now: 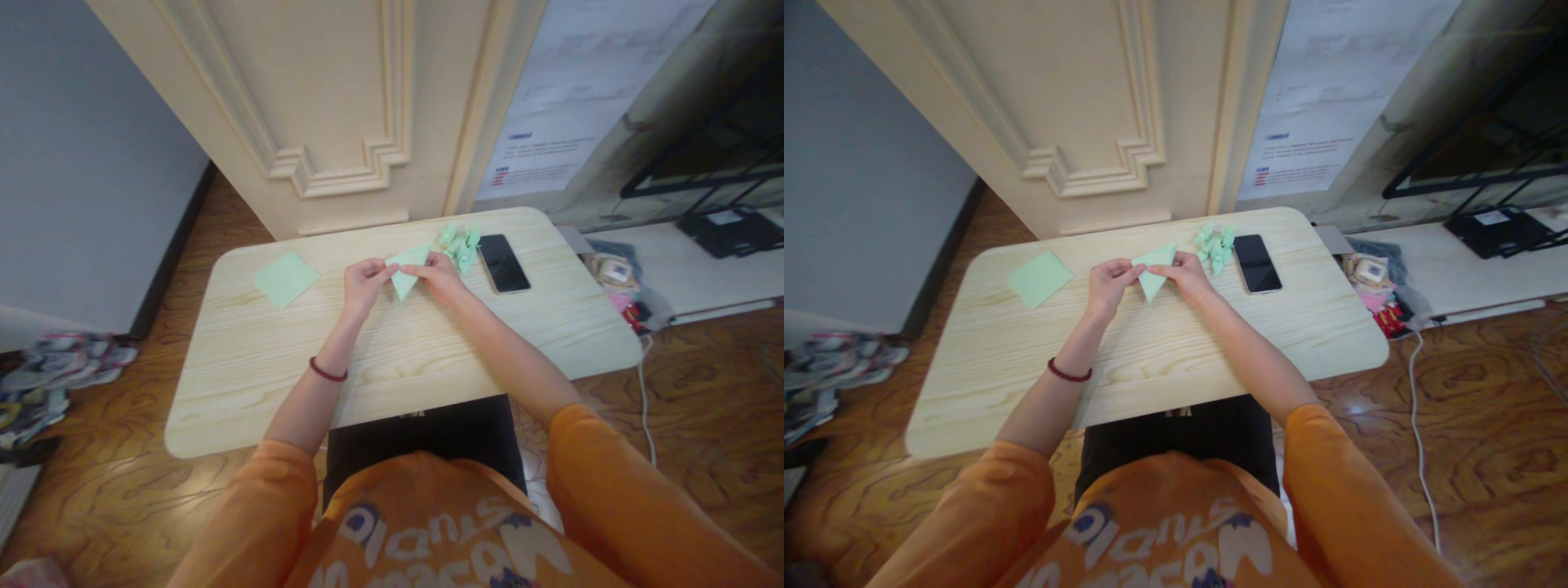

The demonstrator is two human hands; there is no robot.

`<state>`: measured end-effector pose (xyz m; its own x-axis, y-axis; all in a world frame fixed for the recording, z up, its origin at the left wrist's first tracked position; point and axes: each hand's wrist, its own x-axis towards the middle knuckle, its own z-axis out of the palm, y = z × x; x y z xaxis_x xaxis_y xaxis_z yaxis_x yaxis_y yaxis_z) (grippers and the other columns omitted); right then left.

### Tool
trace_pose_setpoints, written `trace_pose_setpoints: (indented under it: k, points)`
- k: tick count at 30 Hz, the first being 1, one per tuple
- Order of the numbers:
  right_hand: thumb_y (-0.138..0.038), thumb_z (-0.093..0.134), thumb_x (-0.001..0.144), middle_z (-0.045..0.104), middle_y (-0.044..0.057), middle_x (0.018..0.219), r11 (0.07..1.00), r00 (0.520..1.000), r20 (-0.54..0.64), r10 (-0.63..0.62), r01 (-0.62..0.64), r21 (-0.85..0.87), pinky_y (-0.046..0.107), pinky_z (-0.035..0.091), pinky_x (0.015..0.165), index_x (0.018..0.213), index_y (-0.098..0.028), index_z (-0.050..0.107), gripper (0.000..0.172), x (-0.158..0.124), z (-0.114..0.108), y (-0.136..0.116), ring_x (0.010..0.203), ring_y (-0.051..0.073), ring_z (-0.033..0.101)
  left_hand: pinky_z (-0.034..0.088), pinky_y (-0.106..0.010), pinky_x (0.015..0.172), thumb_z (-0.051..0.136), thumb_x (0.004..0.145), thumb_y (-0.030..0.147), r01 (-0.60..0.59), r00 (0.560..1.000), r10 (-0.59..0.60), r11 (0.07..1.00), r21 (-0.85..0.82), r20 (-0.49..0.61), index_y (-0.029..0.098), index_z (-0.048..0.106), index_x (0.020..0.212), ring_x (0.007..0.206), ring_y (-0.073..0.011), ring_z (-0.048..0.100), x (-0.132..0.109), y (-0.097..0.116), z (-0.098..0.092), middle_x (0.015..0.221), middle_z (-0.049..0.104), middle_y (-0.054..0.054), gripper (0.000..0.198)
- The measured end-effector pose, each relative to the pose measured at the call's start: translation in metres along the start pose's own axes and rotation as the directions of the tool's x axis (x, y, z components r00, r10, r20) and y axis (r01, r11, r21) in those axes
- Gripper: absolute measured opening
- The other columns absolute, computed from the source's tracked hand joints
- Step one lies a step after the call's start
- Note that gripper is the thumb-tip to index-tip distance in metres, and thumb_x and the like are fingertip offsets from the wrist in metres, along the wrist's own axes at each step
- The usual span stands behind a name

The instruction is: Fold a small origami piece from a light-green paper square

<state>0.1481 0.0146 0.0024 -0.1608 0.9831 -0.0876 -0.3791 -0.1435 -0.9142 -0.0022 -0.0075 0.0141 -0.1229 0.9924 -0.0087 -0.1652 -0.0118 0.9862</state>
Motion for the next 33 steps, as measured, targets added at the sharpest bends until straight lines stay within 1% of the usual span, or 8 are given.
trace_pose_setpoints:
  k: [4,8,12,15,19,23,28,33]
  points:
    - [-0.030,0.091,0.042,0.073,0.001,0.073,0.999,0.998,0.055,0.039,-0.039,-0.004,0.030,0.051,0.077,0.071,-0.017,0.073,0.037,-0.0023,0.0013,-0.0004,0.072,0.015,0.065,0.053,-0.028,0.065,0.090,0.043,0.044,0.031,0.997,-0.038,0.994,-0.105,-0.063,0.014,0.065,0.063,0.064,-0.0148,0.063,0.0016,0.0006,-0.0015,0.067,0.067,-0.003,0.044]
    - [-0.032,0.090,0.045,0.072,0.001,0.072,0.997,0.995,0.074,0.072,-0.072,-0.007,0.028,0.050,0.074,0.066,-0.016,0.070,0.032,-0.0041,0.0019,0.0001,0.071,0.013,0.063,0.053,-0.027,0.064,0.091,0.037,0.044,0.053,0.995,-0.067,0.984,-0.172,-0.074,0.014,0.063,0.059,0.062,-0.0132,0.061,0.0032,0.0008,-0.0032,0.064,0.065,-0.001,0.046]
    - [-0.032,0.090,0.045,0.070,0.000,0.069,0.995,0.992,0.078,0.095,-0.095,0.001,0.026,0.050,0.071,0.062,-0.016,0.069,0.031,-0.0045,0.0014,-0.0003,0.068,0.012,0.062,0.054,-0.027,0.064,0.091,0.039,0.043,0.037,0.996,-0.051,0.983,-0.182,-0.073,0.014,0.064,0.061,0.063,-0.0132,0.061,0.0021,0.0009,-0.0019,0.066,0.066,-0.001,0.044]
    - [-0.033,0.091,0.044,0.069,-0.001,0.067,0.993,0.991,0.075,0.113,-0.115,0.024,0.023,0.051,0.068,0.060,-0.016,0.070,0.031,-0.0045,0.0012,-0.0011,0.066,0.010,0.061,0.054,-0.027,0.063,0.090,0.041,0.042,0.010,0.994,-0.028,0.983,-0.181,-0.101,0.015,0.064,0.061,0.062,-0.0130,0.061,0.0016,0.0006,-0.0008,0.066,0.066,-0.001,0.043]
    - [-0.036,0.091,0.043,0.071,0.000,0.070,0.987,0.988,0.066,0.140,-0.145,0.076,0.022,0.051,0.067,0.065,-0.017,0.073,0.034,-0.0040,0.0020,-0.0023,0.068,0.010,0.062,0.054,-0.027,0.063,0.089,0.045,0.042,-0.027,0.989,0.003,0.986,-0.164,-0.147,0.016,0.061,0.059,0.063,-0.0135,0.062,0.0029,-0.0006,-0.0012,0.066,0.066,-0.001,0.041]
    - [-0.035,0.090,0.041,0.070,0.000,0.066,0.984,0.987,0.049,0.152,-0.156,0.090,0.022,0.050,0.065,0.065,-0.017,0.073,0.034,-0.0026,0.0017,-0.0041,0.066,0.010,0.061,0.054,-0.026,0.063,0.090,0.042,0.042,-0.033,0.986,0.001,0.982,-0.186,-0.167,0.016,0.061,0.060,0.063,-0.0130,0.062,0.0039,-0.0015,-0.0016,0.065,0.066,-0.001,0.043]
    - [-0.035,0.089,0.044,0.069,0.001,0.066,0.994,0.994,0.012,0.110,-0.111,0.023,0.023,0.049,0.065,0.064,-0.017,0.071,0.032,-0.0016,-0.0011,-0.0049,0.067,0.011,0.061,0.053,-0.025,0.062,0.091,0.038,0.043,-0.007,0.989,-0.024,0.978,-0.208,-0.147,0.015,0.062,0.059,0.061,-0.0121,0.060,0.0024,0.0003,-0.0006,0.063,0.065,0.000,0.046]
    - [-0.035,0.089,0.044,0.070,0.000,0.072,0.998,0.998,-0.022,0.051,-0.050,0.031,0.025,0.049,0.069,0.065,-0.018,0.068,0.034,0.0001,-0.0009,-0.0028,0.072,0.014,0.063,0.052,-0.025,0.061,0.091,0.036,0.045,0.037,0.997,-0.047,0.987,-0.155,-0.060,0.014,0.063,0.059,0.059,-0.0122,0.060,-0.0006,0.0020,0.0013,0.063,0.065,-0.001,0.048]
